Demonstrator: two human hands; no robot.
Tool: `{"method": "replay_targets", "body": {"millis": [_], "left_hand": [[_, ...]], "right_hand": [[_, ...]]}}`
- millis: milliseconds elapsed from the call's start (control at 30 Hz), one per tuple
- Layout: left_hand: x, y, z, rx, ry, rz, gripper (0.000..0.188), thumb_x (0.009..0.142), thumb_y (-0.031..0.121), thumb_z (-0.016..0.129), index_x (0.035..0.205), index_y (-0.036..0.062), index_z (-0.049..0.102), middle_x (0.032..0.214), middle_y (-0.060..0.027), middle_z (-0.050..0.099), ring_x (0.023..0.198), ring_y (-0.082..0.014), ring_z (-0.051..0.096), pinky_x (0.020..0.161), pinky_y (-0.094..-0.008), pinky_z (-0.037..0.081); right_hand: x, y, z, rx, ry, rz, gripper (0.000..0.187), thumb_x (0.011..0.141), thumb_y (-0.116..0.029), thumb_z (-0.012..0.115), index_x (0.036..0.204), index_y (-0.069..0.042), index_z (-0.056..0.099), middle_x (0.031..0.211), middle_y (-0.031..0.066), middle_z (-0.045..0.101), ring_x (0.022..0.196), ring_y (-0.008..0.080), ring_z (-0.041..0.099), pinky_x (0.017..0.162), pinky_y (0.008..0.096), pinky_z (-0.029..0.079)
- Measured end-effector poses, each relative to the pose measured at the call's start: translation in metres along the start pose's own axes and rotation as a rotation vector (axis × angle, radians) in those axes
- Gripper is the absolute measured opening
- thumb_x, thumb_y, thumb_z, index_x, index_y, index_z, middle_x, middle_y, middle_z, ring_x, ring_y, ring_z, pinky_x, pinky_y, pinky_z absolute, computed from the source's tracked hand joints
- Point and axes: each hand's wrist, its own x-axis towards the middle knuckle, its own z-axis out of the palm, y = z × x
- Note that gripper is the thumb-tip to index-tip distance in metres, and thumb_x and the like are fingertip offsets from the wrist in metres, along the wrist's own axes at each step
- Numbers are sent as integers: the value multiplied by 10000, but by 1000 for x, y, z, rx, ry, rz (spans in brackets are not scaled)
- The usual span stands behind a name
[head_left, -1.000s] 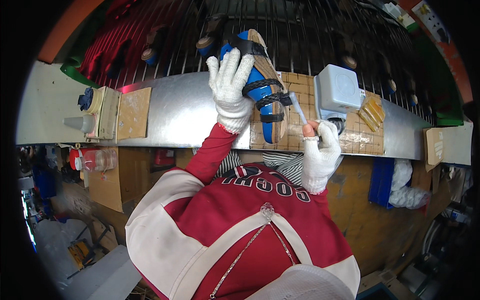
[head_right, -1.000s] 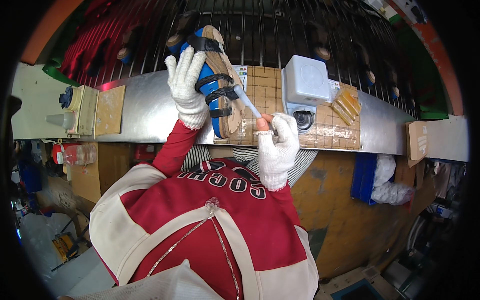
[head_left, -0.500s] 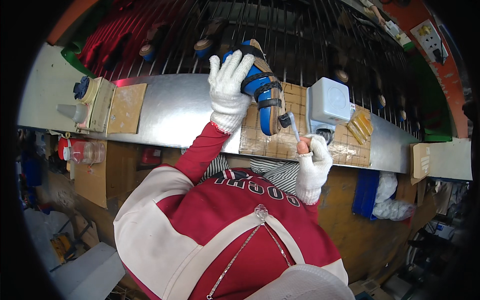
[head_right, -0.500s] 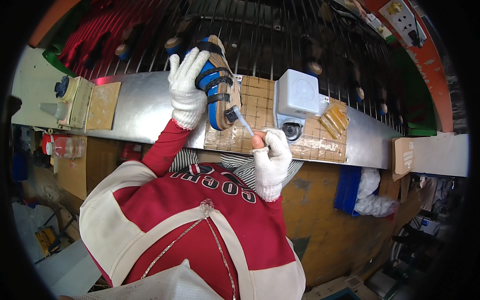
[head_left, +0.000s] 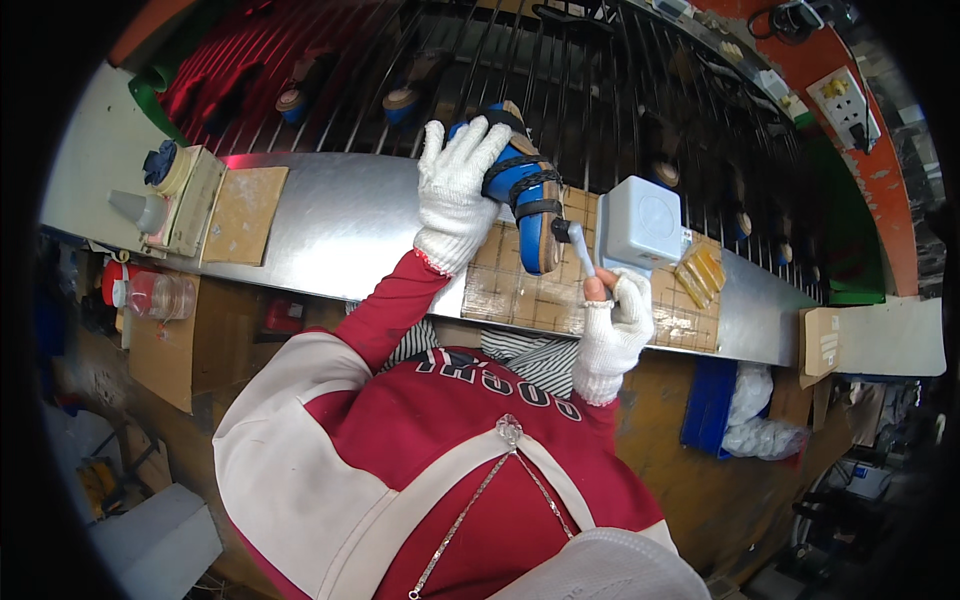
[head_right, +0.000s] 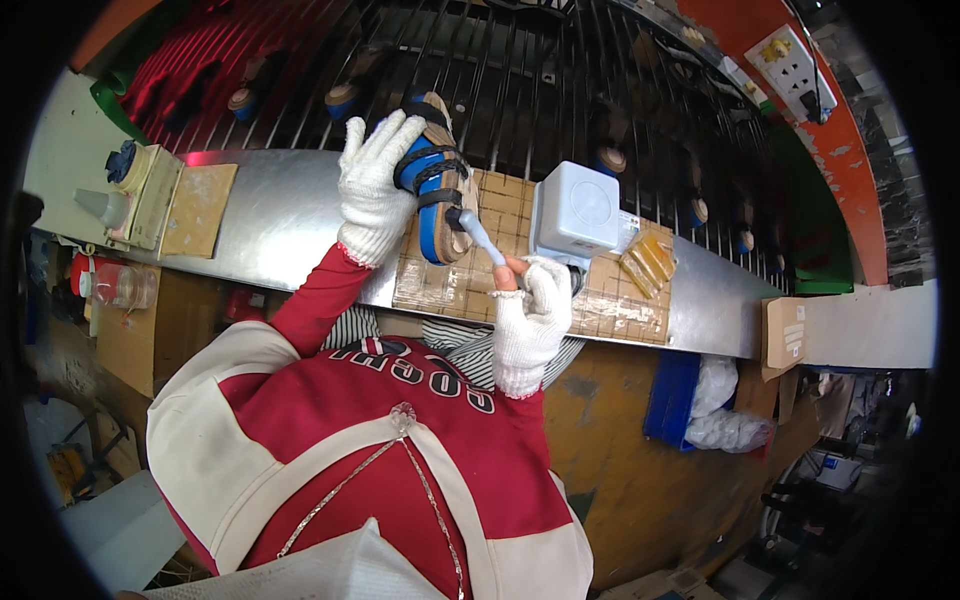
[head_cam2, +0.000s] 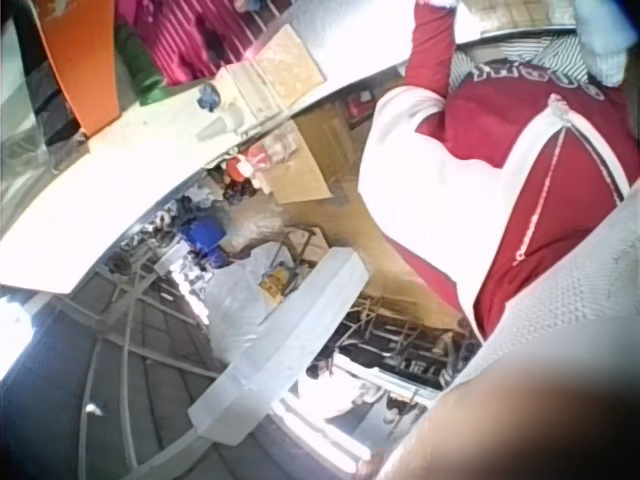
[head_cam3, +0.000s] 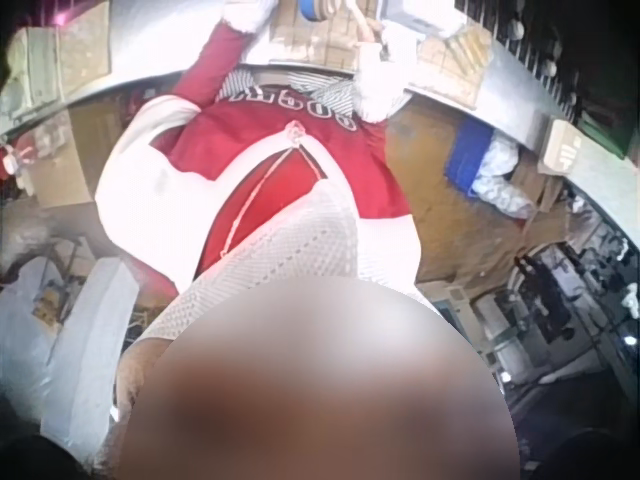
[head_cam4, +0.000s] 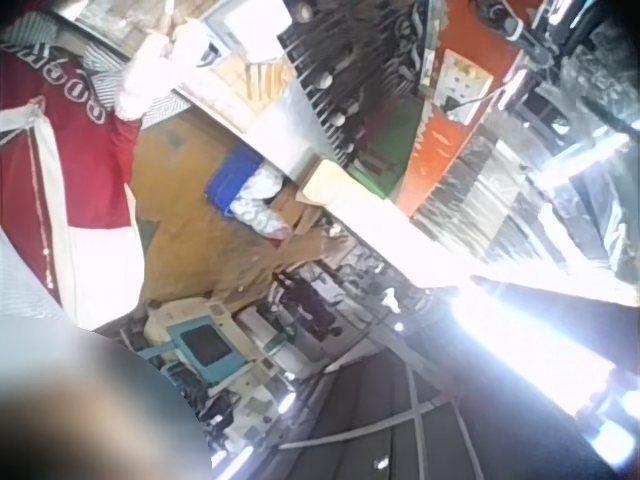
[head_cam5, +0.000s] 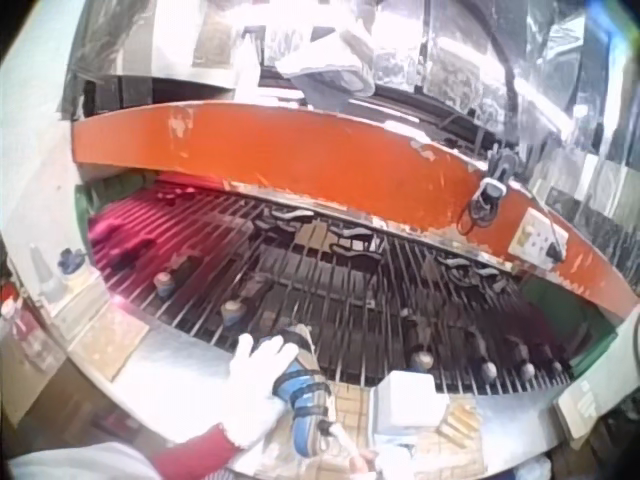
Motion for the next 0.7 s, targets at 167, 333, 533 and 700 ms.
{"method": "replay_targets", "body": {"millis": [167, 333, 533, 700], "left_hand": [[0, 11, 1, -67, -75, -103, 730, 590, 72, 880, 1277, 130, 643, 1256, -164, 662, 1187, -358, 613, 1161, -535, 316], [7, 29, -10, -112, -299, -224, 678, 626, 252, 918, 1255, 177, 678, 1109, -121, 710, 1089, -302, 669, 940, -398, 544], [26, 40, -25, -265, -764, -405, 886, 495, 370, 963, 1284, 123, 643, 1096, -149, 717, 1007, -293, 698, 901, -390, 561], [28, 41, -35, -618, -1064, -564, 815, 480, 234, 982, 1197, 4, 669, 1011, -139, 746, 885, -231, 726, 763, -317, 582]], "right_hand": [[4, 3, 2, 43, 5, -83, 151, 866, -58, 759, 973, 37, 712, 987, 64, 577, 889, 147, 552, 758, 269, 450], [22, 0, -4, 35, -17, -192, 150, 869, -62, 764, 985, 20, 716, 978, 53, 578, 882, 148, 557, 742, 267, 447], [52, -9, -14, -16, -60, -269, 156, 849, -82, 781, 962, 12, 730, 961, 47, 585, 846, 135, 557, 727, 259, 437], [66, -6, -16, 19, -110, -268, 173, 849, -105, 770, 943, 28, 714, 963, 42, 577, 834, 133, 548, 750, 269, 436]]}}
